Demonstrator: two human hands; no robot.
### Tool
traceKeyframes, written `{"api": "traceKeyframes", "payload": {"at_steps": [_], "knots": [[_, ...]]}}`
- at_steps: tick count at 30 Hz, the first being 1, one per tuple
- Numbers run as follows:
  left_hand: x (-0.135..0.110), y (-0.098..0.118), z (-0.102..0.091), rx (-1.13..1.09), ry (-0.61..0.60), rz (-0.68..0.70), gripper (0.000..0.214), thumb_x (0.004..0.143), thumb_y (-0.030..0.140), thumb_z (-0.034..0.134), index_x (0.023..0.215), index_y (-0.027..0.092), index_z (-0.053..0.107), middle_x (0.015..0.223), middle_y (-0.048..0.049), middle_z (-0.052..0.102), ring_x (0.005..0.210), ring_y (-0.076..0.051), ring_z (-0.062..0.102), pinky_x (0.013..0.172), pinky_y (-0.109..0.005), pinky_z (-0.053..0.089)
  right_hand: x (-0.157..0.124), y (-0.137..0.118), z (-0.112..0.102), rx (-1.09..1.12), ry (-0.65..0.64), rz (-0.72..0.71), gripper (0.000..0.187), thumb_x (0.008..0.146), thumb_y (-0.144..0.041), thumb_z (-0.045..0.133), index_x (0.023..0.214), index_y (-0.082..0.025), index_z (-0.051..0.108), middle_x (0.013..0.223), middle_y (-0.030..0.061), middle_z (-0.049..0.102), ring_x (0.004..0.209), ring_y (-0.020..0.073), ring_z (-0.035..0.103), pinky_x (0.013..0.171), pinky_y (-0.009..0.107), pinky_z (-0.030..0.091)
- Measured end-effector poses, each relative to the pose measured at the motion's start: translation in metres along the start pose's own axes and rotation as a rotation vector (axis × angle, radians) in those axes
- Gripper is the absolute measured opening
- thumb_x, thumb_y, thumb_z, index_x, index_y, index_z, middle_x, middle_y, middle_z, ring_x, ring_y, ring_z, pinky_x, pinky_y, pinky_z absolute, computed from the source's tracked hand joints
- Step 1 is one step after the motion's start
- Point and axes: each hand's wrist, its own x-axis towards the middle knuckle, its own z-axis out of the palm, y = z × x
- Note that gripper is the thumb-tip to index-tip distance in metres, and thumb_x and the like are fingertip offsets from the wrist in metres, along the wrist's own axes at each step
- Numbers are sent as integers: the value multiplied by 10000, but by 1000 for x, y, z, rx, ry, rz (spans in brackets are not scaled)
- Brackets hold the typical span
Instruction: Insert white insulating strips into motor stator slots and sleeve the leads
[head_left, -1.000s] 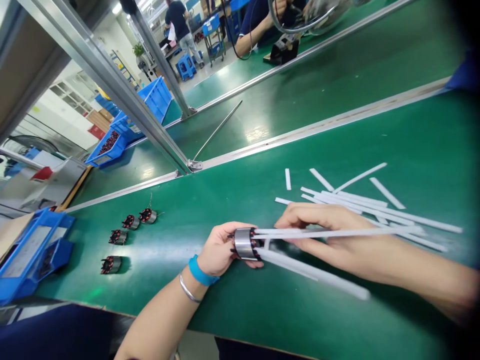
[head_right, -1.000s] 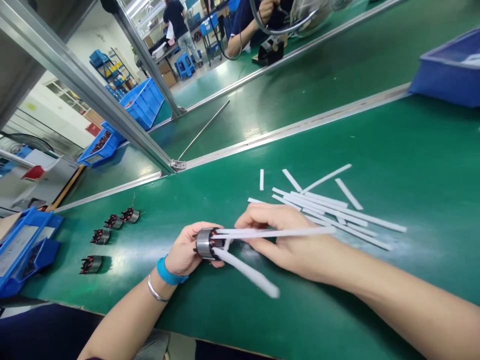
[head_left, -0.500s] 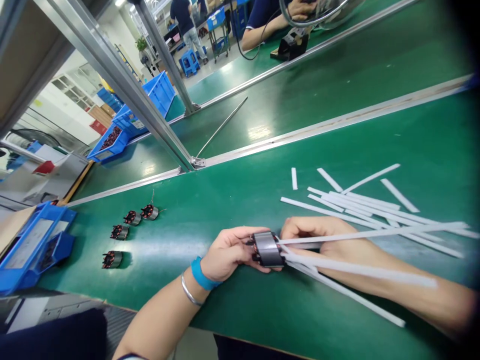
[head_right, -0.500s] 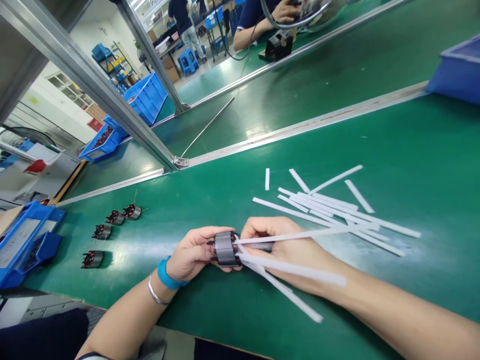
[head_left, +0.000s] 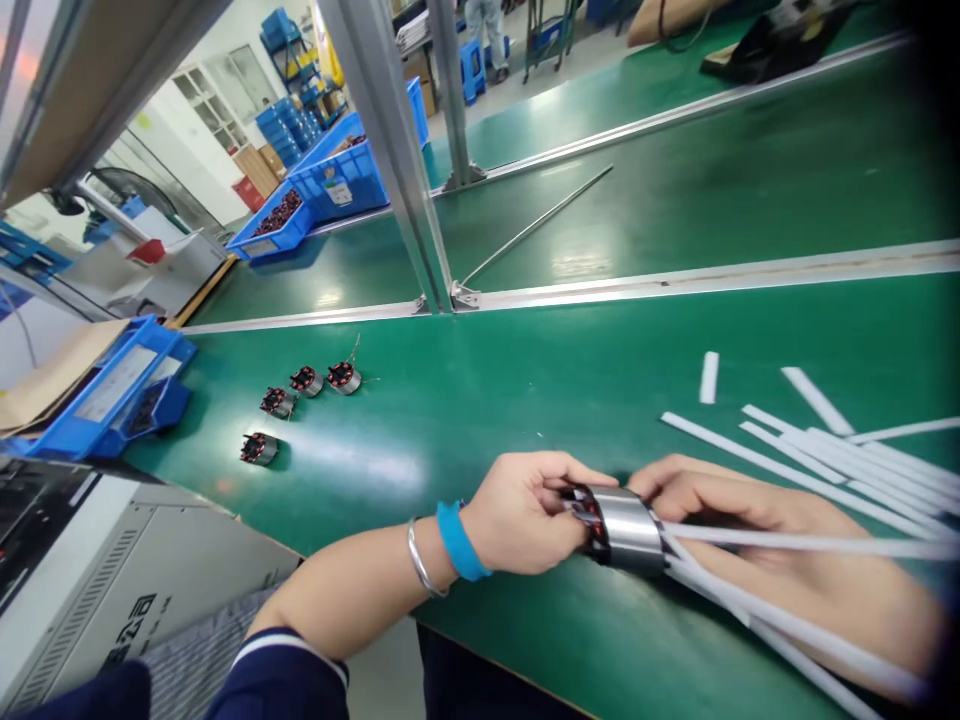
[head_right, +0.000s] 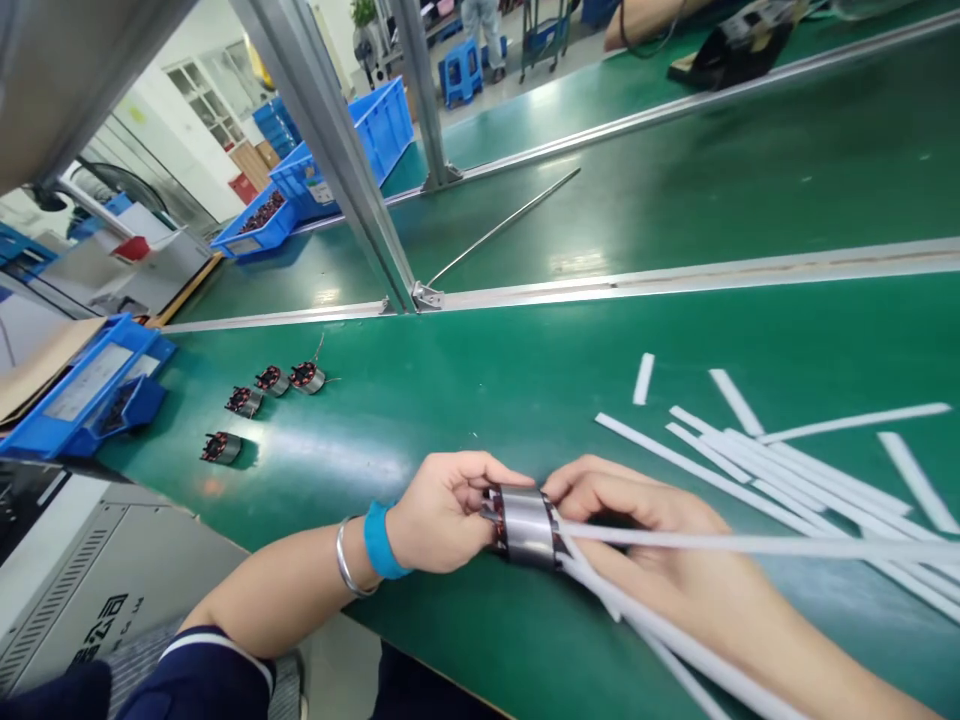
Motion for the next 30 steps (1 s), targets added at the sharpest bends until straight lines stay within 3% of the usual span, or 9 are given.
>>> {"api": "traceKeyframes", "payload": {"at_steps": [4, 7, 13, 21, 25, 30], "knots": [[2, -3, 3, -48, 28, 9, 357, 591, -50, 605, 884, 112, 728, 790, -51, 734, 696, -143, 689, 658, -243, 549, -3, -3, 2, 16, -33, 79, 508, 737, -668, 644, 492, -224, 621, 716, 91, 664, 588, 236, 614, 520, 341, 454], [2, -1, 0, -63, -7, -29, 346, 618, -36, 627, 907, 109, 750, 802, -59, 746, 715, -153, 700, 676, -256, 567, -2, -9, 1, 54, -37, 108, 572, 691, -722, 656, 446, -208, 596, 660, 91, 636, 565, 229, 595, 500, 332, 432], [3, 12, -15, -196, -274, -186, 443, 734, 139, 725, 1177, 130, 709, 913, -91, 755, 734, -162, 712, 647, -277, 616, -1, -5, -12, 199, -155, 161, 456, 689, -607, 746, 523, -199, 624, 745, 88, 655, 641, 221, 620, 542, 310, 461], [2, 21, -18, -99, -325, -259, 343, 794, 84, 615, 1100, 162, 749, 785, -44, 739, 644, -123, 686, 642, -271, 608, -9, -2, -10, 210, -220, 191, 395, 690, -523, 785, 546, -203, 604, 764, 56, 640, 644, 198, 613, 592, 308, 472], [6, 15, -19, -128, -352, -230, 344, 743, 140, 705, 1084, 142, 748, 840, -70, 746, 642, -134, 685, 608, -271, 606, -5, -6, -10, 218, -260, 186, 462, 722, -605, 721, 544, -197, 596, 777, 78, 654, 653, 211, 620, 589, 327, 482], [9, 9, -19, -295, -315, -184, 478, 595, 345, 882, 984, 113, 728, 738, -65, 721, 600, -177, 702, 511, -259, 595, 2, -21, -13, 312, -179, 146, 579, 628, -671, 750, 462, -186, 482, 714, 82, 678, 552, 194, 617, 506, 310, 474]]}}
